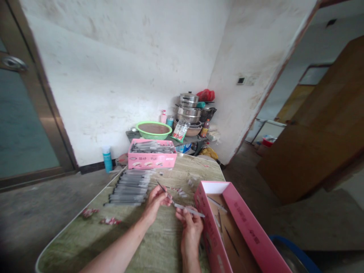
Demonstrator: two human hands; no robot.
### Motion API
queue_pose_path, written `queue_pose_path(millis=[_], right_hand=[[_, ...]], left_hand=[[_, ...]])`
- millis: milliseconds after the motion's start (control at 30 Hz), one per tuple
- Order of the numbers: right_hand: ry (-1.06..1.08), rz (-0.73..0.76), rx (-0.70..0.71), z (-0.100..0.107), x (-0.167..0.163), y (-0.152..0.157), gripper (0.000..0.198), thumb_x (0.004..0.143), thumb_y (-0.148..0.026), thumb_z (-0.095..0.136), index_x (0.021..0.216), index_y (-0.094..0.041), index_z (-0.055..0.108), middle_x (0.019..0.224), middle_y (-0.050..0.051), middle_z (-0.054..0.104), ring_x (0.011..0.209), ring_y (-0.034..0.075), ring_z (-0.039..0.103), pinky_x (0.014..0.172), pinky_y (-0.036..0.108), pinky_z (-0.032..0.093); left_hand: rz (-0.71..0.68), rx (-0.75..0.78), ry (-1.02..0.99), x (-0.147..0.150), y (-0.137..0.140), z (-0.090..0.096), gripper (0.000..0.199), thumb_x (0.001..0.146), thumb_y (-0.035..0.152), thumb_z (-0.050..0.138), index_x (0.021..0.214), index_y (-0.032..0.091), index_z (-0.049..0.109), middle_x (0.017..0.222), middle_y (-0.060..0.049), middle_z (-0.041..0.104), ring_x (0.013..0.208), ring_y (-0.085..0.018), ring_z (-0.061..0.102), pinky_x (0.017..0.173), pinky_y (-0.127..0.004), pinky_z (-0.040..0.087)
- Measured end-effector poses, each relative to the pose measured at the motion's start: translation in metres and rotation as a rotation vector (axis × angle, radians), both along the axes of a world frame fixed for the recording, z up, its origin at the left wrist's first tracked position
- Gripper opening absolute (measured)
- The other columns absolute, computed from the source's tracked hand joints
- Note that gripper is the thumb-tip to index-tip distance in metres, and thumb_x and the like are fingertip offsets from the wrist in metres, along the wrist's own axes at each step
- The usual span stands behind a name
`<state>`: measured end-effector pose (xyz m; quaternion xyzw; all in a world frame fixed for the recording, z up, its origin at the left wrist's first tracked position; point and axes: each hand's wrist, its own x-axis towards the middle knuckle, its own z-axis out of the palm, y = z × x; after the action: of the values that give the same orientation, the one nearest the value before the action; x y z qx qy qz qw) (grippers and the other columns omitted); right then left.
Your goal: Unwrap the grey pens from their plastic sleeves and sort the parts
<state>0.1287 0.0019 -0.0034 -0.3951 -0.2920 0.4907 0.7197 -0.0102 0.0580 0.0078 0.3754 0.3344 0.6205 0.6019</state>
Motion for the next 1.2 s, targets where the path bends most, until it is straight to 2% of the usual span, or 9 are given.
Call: queue_pose_path(millis=[333, 500, 667, 767, 833, 933, 1033, 1200], right_hand=[[0.162, 0.076, -0.027, -0.003, 0.007, 0.003, 0.024, 0.065, -0.023, 0.081, 0.085, -0.015, 0.069, 0.085, 0.003, 0.073, 0.078, 0.018, 0.071, 0.07, 0.026, 0.058], [0.193, 0.144, -0.033, -0.001, 0.006, 0.002, 0.025, 0.066, -0.023, 0.081, 0.086, -0.015, 0.068, 0.081, 0.005, 0.074, 0.074, 0.017, 0.072, 0.065, 0.024, 0.058], [0.167, 0.125, -0.037, -0.001, 0.006, 0.001, 0.027, 0.066, -0.029, 0.08, 0.084, -0.016, 0.065, 0.079, 0.006, 0.074, 0.073, 0.02, 0.072, 0.062, 0.028, 0.058], [0.087, 0.133, -0.036, -0.001, 0.004, 0.0, 0.028, 0.067, -0.032, 0.078, 0.086, -0.016, 0.064, 0.083, 0.007, 0.074, 0.073, 0.022, 0.072, 0.059, 0.03, 0.058], [0.033, 0.134, -0.031, -0.001, 0.003, -0.001, 0.03, 0.069, -0.033, 0.077, 0.089, -0.015, 0.063, 0.083, 0.007, 0.073, 0.071, 0.022, 0.071, 0.055, 0.03, 0.057], [0.0, 0.109, -0.017, 0.0, 0.001, -0.001, 0.033, 0.071, -0.034, 0.076, 0.092, -0.014, 0.063, 0.079, 0.006, 0.072, 0.069, 0.021, 0.07, 0.051, 0.028, 0.056], [0.029, 0.105, -0.003, 0.002, 0.001, -0.001, 0.033, 0.071, -0.035, 0.076, 0.093, -0.014, 0.063, 0.078, 0.004, 0.071, 0.068, 0.02, 0.07, 0.054, 0.028, 0.057], [0.124, 0.121, -0.018, 0.006, 0.0, -0.002, 0.032, 0.07, -0.033, 0.078, 0.091, -0.015, 0.062, 0.078, 0.003, 0.072, 0.069, 0.016, 0.07, 0.061, 0.025, 0.058]], left_hand=[[-0.138, 0.017, -0.035, 0.003, -0.003, -0.001, 0.026, 0.067, 0.032, 0.074, 0.082, 0.015, 0.06, 0.076, -0.007, 0.069, 0.064, -0.017, 0.064, 0.06, -0.028, 0.05], [-0.214, 0.047, 0.029, 0.004, -0.008, 0.006, 0.023, 0.065, 0.03, 0.077, 0.075, 0.012, 0.066, 0.07, -0.007, 0.068, 0.063, -0.016, 0.062, 0.063, -0.027, 0.049], [-0.109, -0.002, -0.101, 0.0, -0.005, 0.008, 0.033, 0.071, 0.042, 0.071, 0.087, 0.016, 0.062, 0.081, -0.007, 0.069, 0.07, -0.017, 0.064, 0.064, -0.028, 0.05], [-0.05, 0.042, -0.103, -0.004, -0.001, 0.007, 0.037, 0.076, 0.046, 0.066, 0.097, 0.016, 0.062, 0.068, -0.001, 0.063, 0.056, -0.011, 0.056, 0.054, -0.021, 0.043], [-0.098, 0.063, -0.026, -0.008, 0.001, 0.008, 0.04, 0.078, 0.047, 0.063, 0.102, 0.015, 0.063, 0.058, 0.003, 0.054, 0.045, -0.007, 0.045, 0.044, -0.018, 0.033], [-0.317, 0.052, 0.163, -0.019, 0.0, 0.011, 0.042, 0.078, 0.047, 0.061, 0.099, 0.011, 0.067, 0.049, 0.006, 0.043, 0.038, -0.006, 0.032, 0.038, -0.019, 0.019], [-0.476, 0.065, 0.374, -0.035, -0.004, 0.022, 0.042, 0.078, 0.047, 0.059, 0.097, 0.011, 0.07, 0.048, 0.006, 0.04, 0.039, -0.006, 0.03, 0.039, -0.02, 0.019], [-0.489, 0.161, 0.761, -0.066, -0.016, 0.049, 0.038, 0.078, 0.046, 0.058, 0.083, 0.012, 0.074, 0.049, 0.004, 0.044, 0.044, -0.008, 0.033, 0.043, -0.02, 0.022]])
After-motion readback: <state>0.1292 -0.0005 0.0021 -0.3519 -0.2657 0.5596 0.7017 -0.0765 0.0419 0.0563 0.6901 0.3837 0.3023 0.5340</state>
